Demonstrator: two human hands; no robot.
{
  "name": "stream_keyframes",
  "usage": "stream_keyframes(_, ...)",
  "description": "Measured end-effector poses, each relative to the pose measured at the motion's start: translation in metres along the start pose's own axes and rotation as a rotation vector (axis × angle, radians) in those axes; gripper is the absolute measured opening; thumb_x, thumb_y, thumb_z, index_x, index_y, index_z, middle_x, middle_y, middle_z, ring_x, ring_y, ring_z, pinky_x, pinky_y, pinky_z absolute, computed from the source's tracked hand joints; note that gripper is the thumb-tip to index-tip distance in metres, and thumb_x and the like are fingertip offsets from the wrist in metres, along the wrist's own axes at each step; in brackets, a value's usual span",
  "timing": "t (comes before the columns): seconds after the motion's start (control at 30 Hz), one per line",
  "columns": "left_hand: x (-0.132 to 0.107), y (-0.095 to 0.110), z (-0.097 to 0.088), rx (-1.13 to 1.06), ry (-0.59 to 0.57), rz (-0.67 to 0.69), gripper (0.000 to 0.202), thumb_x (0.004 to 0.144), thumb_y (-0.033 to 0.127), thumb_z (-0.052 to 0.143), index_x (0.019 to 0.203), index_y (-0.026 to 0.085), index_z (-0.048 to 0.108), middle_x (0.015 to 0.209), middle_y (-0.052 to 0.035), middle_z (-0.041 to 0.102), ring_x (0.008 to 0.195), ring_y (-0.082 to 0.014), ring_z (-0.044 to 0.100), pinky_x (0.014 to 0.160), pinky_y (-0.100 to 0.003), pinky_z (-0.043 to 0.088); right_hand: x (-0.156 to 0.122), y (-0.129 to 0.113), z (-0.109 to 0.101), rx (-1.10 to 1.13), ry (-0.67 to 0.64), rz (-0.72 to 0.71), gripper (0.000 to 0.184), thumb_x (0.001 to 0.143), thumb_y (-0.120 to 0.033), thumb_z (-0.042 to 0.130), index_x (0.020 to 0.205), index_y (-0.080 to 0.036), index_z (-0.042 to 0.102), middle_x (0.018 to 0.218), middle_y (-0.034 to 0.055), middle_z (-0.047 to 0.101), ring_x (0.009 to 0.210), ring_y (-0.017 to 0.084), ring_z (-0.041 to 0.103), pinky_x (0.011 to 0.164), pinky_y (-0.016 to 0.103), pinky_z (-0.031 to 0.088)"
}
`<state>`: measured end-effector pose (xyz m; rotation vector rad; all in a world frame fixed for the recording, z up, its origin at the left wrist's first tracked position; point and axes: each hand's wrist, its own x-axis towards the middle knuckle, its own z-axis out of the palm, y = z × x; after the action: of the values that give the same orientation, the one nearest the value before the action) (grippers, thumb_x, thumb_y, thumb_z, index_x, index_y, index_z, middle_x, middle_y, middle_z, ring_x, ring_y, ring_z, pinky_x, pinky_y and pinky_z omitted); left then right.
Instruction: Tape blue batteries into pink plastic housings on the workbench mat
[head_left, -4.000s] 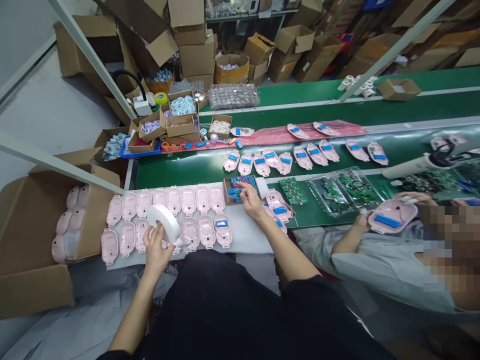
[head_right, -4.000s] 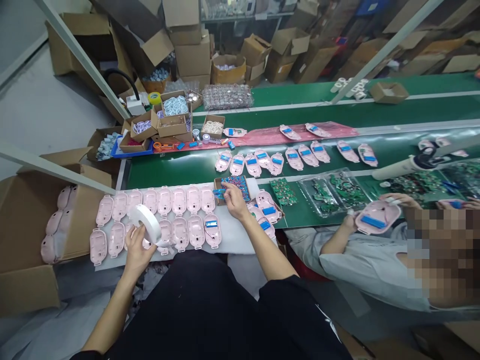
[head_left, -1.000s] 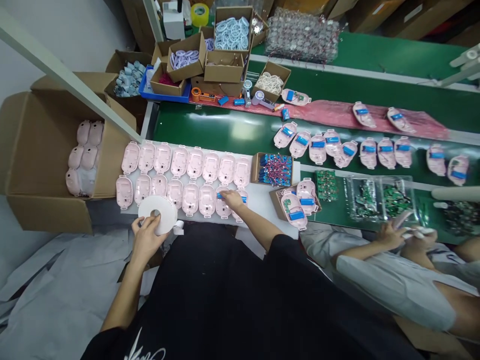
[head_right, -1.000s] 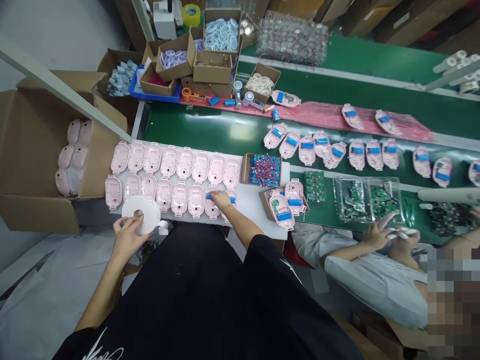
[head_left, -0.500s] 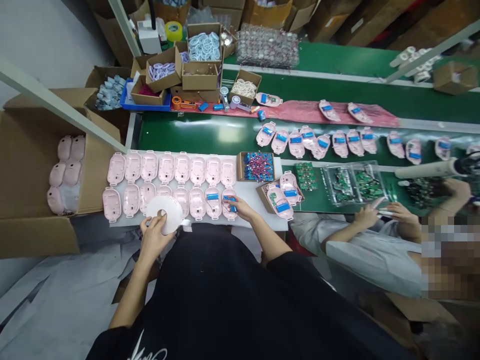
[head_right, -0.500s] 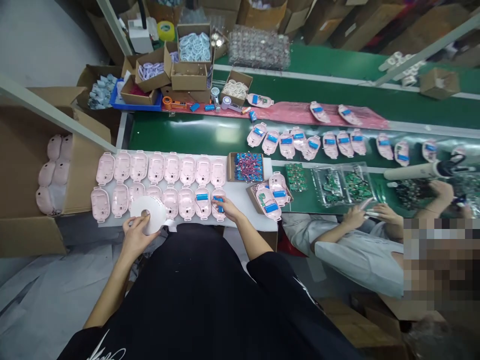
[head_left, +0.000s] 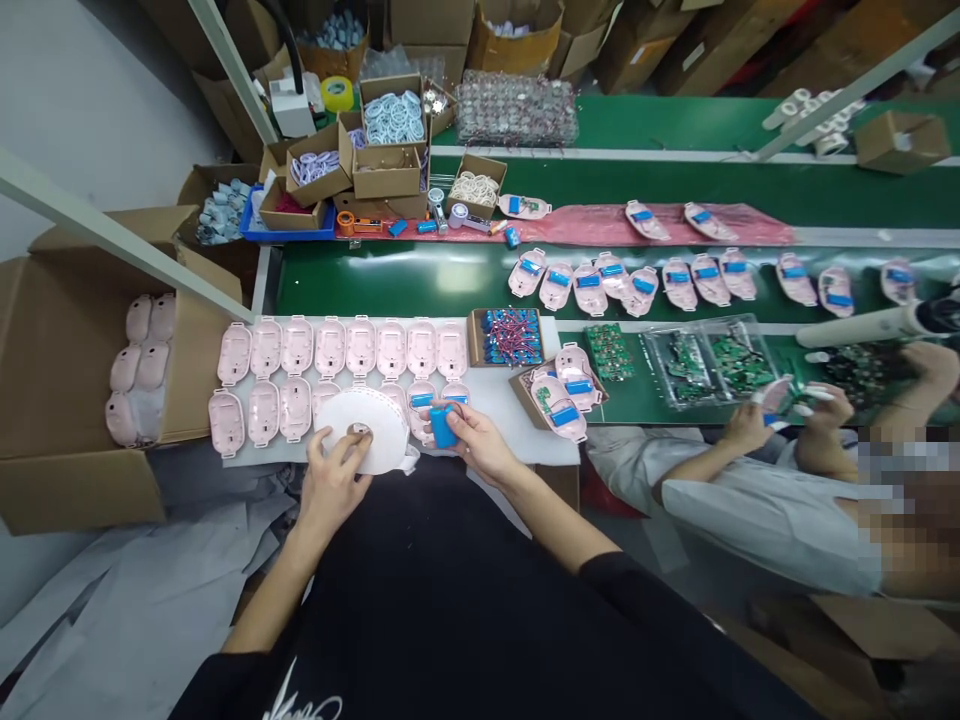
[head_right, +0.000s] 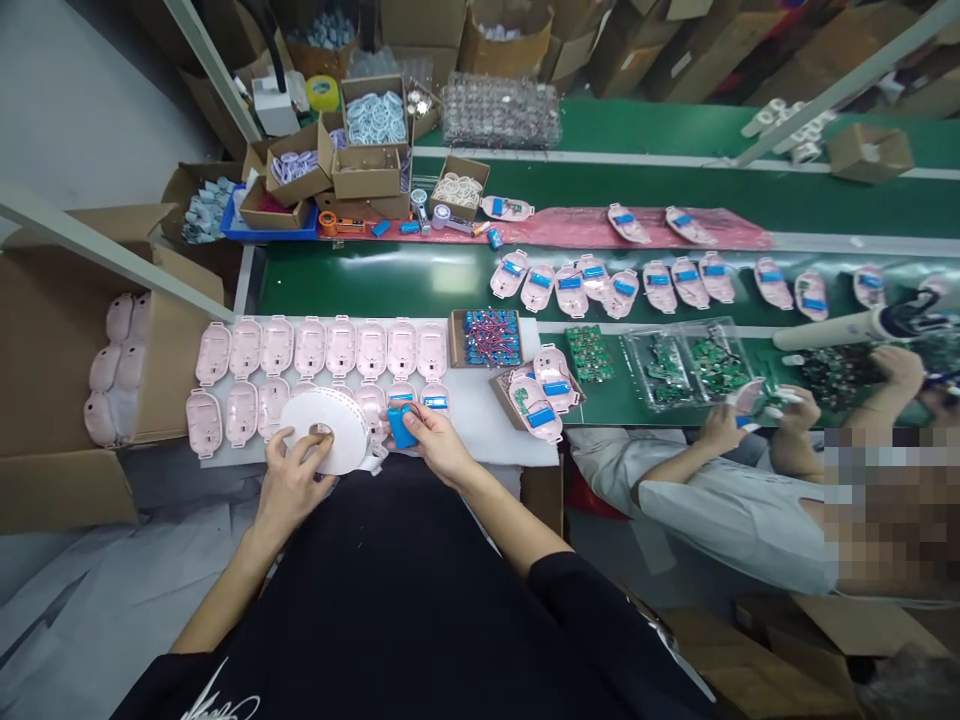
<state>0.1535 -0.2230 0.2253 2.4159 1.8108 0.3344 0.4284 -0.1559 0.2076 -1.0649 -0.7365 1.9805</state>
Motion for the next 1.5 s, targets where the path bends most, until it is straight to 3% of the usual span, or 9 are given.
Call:
stream_keyframes(0.13,0.0,0.0,-0.006,0.012,0.01,0.009,0.049,0.086,0.018,0.07,0.135,0.023,0.072,0.125,-0.0099,0.073,0.133,-0.041,0.042,0.114,-0.055,0.044,0.004,-0.001,0.012,-0.05,0.027,-0.071,0.066,0.085,-0.066,0.078,0.136,-0.027,0.063,0.126,0.009,0.072,0.097,0.022,0.07,0.084,0.037,0.062)
stream_keyframes(0.27,-0.002,-0.001,-0.007,0.004,-0.007,-0.01,0.054,0.085,0.019,0.07,0.139,0.026,0.07,0.127,-0.011,0.073,0.136,-0.0418,0.04,0.112,-0.056,0.045,0.005,-0.004,0.016,-0.359,0.109,-0.257,0.068,0.076,-0.055,0.089,0.134,-0.027,0.065,0.133,0.0078,0.067,0.117,0.027,0.066,0.104,0.042,0.056)
stream_keyframes(0.43,-0.002,0.002,-0.011,0.013,0.035,-0.03,0.046,0.088,0.022,0.069,0.134,0.022,0.072,0.126,-0.0097,0.074,0.133,-0.042,0.041,0.113,-0.055,0.042,-0.001,-0.006,0.018,-0.641,0.087,-0.361,0.052,0.09,-0.051,0.077,0.136,-0.027,0.071,0.136,0.0101,0.071,0.131,0.034,0.062,0.118,0.05,0.045)
stream_keyframes(0.73,0.006,0.012,-0.014,-0.01,0.093,-0.091,0.046,0.09,0.025,0.068,0.135,0.02,0.071,0.125,-0.0121,0.074,0.132,-0.0412,0.043,0.114,-0.057,0.037,0.007,0.021,0.037,-0.49,-0.067,-0.262,0.065,0.098,-0.062,0.063,0.151,-0.024,0.059,0.128,0.0086,0.075,0.124,0.03,0.068,0.111,0.045,0.052)
stream_keyframes(0.93,0.025,0.01,-0.019,-0.045,0.112,-0.144,0.048,0.087,0.027,0.069,0.135,0.021,0.071,0.123,-0.0137,0.073,0.135,-0.0418,0.043,0.113,-0.06,0.036,0.026,0.026,0.037,-0.249,-0.209,-0.192,0.087,0.083,-0.073,0.075,0.153,-0.025,0.054,0.131,0.0094,0.073,0.121,0.026,0.069,0.11,0.041,0.052)
stream_keyframes(1.13,0.04,0.0,-0.032,-0.029,0.245,-0.178,0.048,0.087,0.031,0.067,0.134,0.022,0.069,0.128,-0.014,0.07,0.135,-0.042,0.043,0.115,-0.065,0.034,0.009,0.045,0.019,-0.699,-0.355,0.017,0.05,0.081,-0.064,0.081,0.107,-0.021,0.079,0.099,0.0062,0.08,0.1,0.03,0.074,0.098,0.043,0.056)
stream_keyframes(1.3,0.044,-0.004,-0.034,0.03,0.255,-0.057,0.042,0.088,0.028,0.068,0.129,0.024,0.073,0.128,-0.0097,0.073,0.135,-0.0409,0.039,0.108,-0.055,0.041,0.021,-0.006,0.012,-0.522,-0.145,-0.312,0.109,0.065,-0.062,0.095,0.158,-0.033,0.049,0.167,0.0117,0.044,0.153,0.034,0.043,0.122,0.05,0.04)
stream_keyframes(1.37,0.045,-0.005,-0.034,0.06,0.27,0.005,0.041,0.089,0.027,0.068,0.13,0.026,0.073,0.126,-0.0081,0.074,0.134,-0.0395,0.041,0.107,-0.053,0.041,0.029,-0.037,0.014,-0.45,-0.151,-0.409,0.112,0.067,-0.057,0.096,0.162,-0.036,0.043,0.169,0.0096,0.041,0.156,0.032,0.039,0.126,0.052,0.036)
stream_keyframes(1.5,0.047,-0.007,-0.037,0.052,0.266,0.036,0.045,0.09,0.025,0.067,0.134,0.027,0.071,0.124,-0.0087,0.075,0.134,-0.0388,0.042,0.111,-0.056,0.035,0.035,-0.062,0.023,-0.439,-0.258,-0.338,0.084,0.072,-0.046,0.095,0.148,-0.029,0.063,0.139,0.0082,0.071,0.132,0.03,0.065,0.119,0.052,0.048)
